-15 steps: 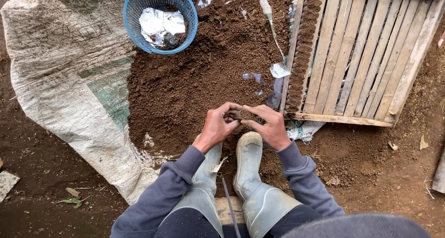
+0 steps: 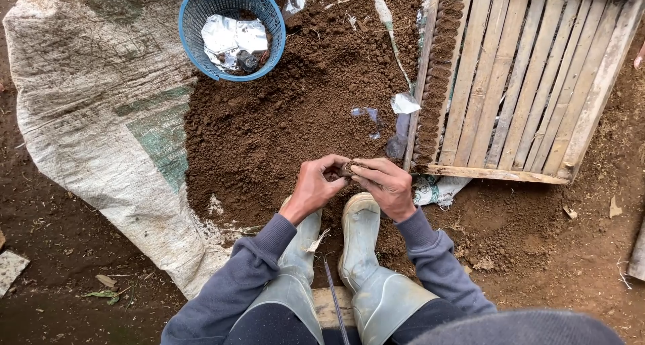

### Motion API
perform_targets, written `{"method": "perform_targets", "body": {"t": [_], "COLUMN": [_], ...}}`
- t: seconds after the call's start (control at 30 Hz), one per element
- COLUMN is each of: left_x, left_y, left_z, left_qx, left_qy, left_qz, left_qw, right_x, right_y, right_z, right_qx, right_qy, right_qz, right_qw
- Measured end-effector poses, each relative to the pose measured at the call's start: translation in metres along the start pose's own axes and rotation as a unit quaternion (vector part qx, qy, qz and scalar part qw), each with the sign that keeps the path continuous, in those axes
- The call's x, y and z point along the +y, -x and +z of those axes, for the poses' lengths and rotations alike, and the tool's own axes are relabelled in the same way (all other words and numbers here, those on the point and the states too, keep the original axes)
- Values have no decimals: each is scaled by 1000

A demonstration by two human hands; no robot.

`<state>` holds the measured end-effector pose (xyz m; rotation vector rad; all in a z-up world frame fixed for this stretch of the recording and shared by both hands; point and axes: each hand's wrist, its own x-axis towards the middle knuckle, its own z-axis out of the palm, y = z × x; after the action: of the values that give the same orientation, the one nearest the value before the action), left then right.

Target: The person sits on the ground and repeatedly scoops small amounts of dark soil or manure from a pile. They roll the material into small, round patties by hand and place each finished patty into a wooden slatted tray to the right.

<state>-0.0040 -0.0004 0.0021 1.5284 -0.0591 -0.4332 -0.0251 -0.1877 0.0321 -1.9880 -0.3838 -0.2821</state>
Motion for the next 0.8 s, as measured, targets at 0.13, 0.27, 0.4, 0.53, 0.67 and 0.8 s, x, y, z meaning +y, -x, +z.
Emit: {"method": "perform_targets", "body": {"t": [0.13,0.27,0.4,0.53,0.67,0.8], "left_x": [-7,-14,-27,-14,0,-14], "left_y": [-1,0,5,19,26,32], "left_z": [0,2,14,25,34,35], "left_qx": [4,9,-21,-55,-100,-121], "left_qy": [-13,-71,-124,-122,-132,-147], "left_qz": [13,65,102,71,46,50], "left_qw": [1000,995,987,988,985,980], "right_x": [-2,-1,-13,-3,7,-6], "right_y": [4,17,14,25,44,31], "right_z": [-1,-8,-19,-30,-42,-92], "right_qx": [-5,-7,-77,-117,-52,7], "right_qy": [-6,-94,-125,-132,-226,-210], "right_qz": [23,217,328,377,484,507], "right_qw": [1000,972,933,909,844,836]}}
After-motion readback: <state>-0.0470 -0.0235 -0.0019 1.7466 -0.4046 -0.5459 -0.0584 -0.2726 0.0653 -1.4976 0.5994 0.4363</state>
